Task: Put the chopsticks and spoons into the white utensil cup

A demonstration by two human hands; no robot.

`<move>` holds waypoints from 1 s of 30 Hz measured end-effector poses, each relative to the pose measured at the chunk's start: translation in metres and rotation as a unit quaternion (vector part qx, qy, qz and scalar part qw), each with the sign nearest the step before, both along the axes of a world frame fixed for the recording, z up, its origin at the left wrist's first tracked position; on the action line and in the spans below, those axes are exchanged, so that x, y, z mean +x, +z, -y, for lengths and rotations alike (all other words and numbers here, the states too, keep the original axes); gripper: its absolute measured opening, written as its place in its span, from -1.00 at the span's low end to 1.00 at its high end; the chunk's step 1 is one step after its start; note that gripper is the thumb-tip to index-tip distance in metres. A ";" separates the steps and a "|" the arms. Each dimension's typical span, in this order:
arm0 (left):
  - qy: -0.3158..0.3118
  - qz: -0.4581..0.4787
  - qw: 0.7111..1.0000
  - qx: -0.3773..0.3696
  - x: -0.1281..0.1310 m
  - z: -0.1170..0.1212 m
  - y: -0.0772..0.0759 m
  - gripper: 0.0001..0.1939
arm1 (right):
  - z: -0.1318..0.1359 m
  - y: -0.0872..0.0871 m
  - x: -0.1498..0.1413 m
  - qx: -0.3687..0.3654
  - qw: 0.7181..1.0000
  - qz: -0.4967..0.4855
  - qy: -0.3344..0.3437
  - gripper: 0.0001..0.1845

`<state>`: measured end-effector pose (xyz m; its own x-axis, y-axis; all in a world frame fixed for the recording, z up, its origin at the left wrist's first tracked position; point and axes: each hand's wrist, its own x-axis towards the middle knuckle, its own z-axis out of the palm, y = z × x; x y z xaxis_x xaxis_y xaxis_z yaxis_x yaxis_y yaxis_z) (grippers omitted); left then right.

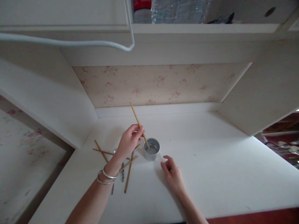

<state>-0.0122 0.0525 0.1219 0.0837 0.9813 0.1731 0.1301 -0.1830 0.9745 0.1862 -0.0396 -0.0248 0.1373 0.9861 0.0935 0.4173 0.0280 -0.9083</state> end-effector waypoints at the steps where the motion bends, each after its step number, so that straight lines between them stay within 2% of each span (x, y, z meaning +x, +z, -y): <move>1: -0.004 -0.010 1.000 0.000 0.004 -0.005 -0.004 -0.63 | 0.000 0.000 0.000 0.000 1.000 0.002 0.001 -0.69; 4: -0.004 -0.062 0.998 0.006 0.012 -0.019 -0.019 -0.61 | 0.000 -0.002 0.001 0.002 1.000 0.007 0.008 -0.71; 7: 0.013 -0.130 0.990 0.044 0.016 -0.027 -0.037 -0.62 | 0.000 -0.003 0.001 0.001 1.000 0.012 0.022 -0.71; 12: -0.006 -0.163 0.985 0.062 0.020 -0.029 -0.060 -0.63 | 0.001 -0.003 0.002 -0.002 0.999 0.026 0.031 -0.68; 18: -0.039 -0.162 0.984 0.057 0.024 -0.022 -0.065 -0.62 | 0.000 -0.003 0.002 0.002 0.999 0.038 0.037 -0.68; 27: -0.046 -0.111 0.992 0.025 0.026 -0.018 -0.074 -0.63 | 0.002 0.000 0.001 -0.005 0.998 0.050 0.032 -0.68; 30: -0.020 -0.093 0.995 0.013 0.026 -0.011 -0.073 -0.61 | 0.003 0.003 0.001 0.000 0.999 0.046 0.029 -0.68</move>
<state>0.0140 0.0636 0.0488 0.1550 0.9719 0.1771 0.3000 -0.2171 0.9289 0.1874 -0.0425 -0.0218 0.0712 0.9921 0.1035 0.4968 0.0547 -0.8661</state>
